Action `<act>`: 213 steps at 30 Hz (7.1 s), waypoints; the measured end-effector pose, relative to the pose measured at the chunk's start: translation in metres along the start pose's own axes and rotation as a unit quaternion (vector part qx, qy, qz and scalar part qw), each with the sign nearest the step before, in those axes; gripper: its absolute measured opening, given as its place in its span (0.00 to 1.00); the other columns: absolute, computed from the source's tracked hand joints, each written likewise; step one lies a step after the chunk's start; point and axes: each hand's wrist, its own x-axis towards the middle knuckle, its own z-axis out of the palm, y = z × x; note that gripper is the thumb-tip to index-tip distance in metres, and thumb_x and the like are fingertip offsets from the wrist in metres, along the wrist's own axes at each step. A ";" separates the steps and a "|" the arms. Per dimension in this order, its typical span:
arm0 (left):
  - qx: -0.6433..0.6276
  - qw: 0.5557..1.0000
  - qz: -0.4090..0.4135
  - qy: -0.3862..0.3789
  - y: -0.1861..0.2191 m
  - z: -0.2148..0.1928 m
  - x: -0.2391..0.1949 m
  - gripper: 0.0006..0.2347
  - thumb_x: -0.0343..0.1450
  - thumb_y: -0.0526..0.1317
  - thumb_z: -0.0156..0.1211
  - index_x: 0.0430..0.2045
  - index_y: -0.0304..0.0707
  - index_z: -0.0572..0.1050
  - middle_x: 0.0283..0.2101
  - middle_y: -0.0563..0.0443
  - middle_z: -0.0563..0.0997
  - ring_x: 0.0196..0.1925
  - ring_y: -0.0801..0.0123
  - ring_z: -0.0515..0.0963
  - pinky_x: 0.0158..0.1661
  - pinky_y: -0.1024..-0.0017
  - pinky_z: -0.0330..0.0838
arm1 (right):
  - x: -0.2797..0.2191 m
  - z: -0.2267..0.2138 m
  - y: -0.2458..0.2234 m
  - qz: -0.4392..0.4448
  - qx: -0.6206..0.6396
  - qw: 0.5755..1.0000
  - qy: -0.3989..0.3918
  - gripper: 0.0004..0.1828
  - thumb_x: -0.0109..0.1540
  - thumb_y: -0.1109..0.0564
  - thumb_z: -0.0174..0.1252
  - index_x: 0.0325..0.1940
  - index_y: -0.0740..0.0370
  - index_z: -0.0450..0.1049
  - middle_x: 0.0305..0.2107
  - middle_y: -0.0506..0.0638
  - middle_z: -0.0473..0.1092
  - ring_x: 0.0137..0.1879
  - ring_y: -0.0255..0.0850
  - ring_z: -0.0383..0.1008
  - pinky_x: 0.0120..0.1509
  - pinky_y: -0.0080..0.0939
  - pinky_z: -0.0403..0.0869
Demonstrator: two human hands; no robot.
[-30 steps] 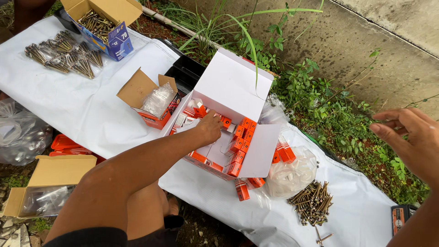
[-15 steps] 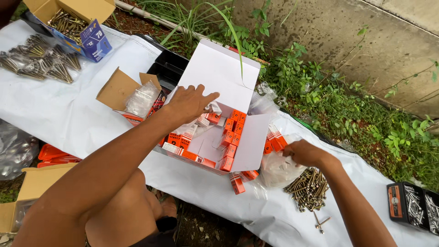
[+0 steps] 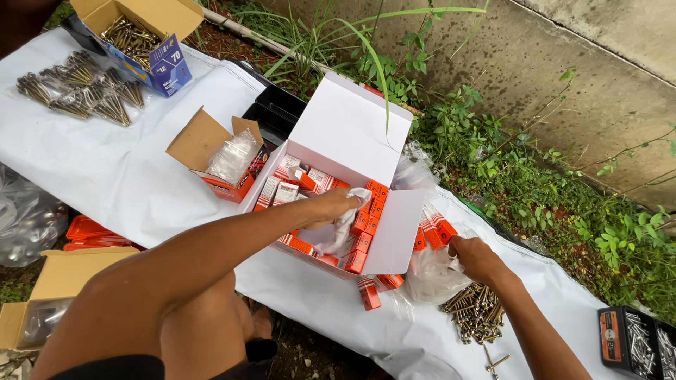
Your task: The person cleans a small plastic nozzle with a white cloth and then packs several small orange product boxes into a larger white box on a table.
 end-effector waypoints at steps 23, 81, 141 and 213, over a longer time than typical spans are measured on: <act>-0.023 0.995 0.069 0.073 0.008 -0.003 -0.018 0.23 0.70 0.45 0.58 0.60 0.36 0.72 0.46 0.47 0.76 0.50 0.67 0.78 0.45 0.68 0.76 | 0.022 -0.004 0.014 0.014 0.075 0.996 -0.042 0.16 0.57 0.64 0.62 0.48 0.52 0.77 0.42 0.57 0.80 0.52 0.55 0.81 0.55 0.47 0.80; 0.258 0.871 0.415 0.042 0.111 -0.032 -0.088 0.24 0.68 0.26 0.62 0.61 0.35 0.69 0.53 0.32 0.75 0.58 0.37 0.76 0.59 0.45 0.67 | -0.066 -0.138 -0.153 -0.327 0.541 0.721 0.284 0.28 0.58 0.68 0.64 0.61 0.73 0.65 0.55 0.64 0.66 0.51 0.52 0.79 0.54 0.47 0.81; 0.663 0.714 -0.011 -0.225 0.015 0.002 -0.047 0.21 0.70 0.49 0.53 0.56 0.43 0.75 0.54 0.32 0.78 0.61 0.42 0.76 0.59 0.51 0.72 | -0.145 -0.141 -0.174 -0.225 -0.001 0.964 0.141 0.07 0.64 0.46 0.58 0.38 0.47 0.75 0.31 0.42 0.77 0.40 0.42 0.80 0.46 0.44 0.75; 0.687 0.706 0.081 -0.155 0.061 -0.017 -0.090 0.18 0.72 0.33 0.49 0.57 0.44 0.74 0.56 0.39 0.78 0.58 0.41 0.78 0.54 0.43 0.73 | -0.093 -0.111 -0.195 -0.299 -0.097 0.934 0.167 0.12 0.66 0.52 0.56 0.54 0.49 0.75 0.48 0.49 0.72 0.51 0.46 0.75 0.55 0.47 0.69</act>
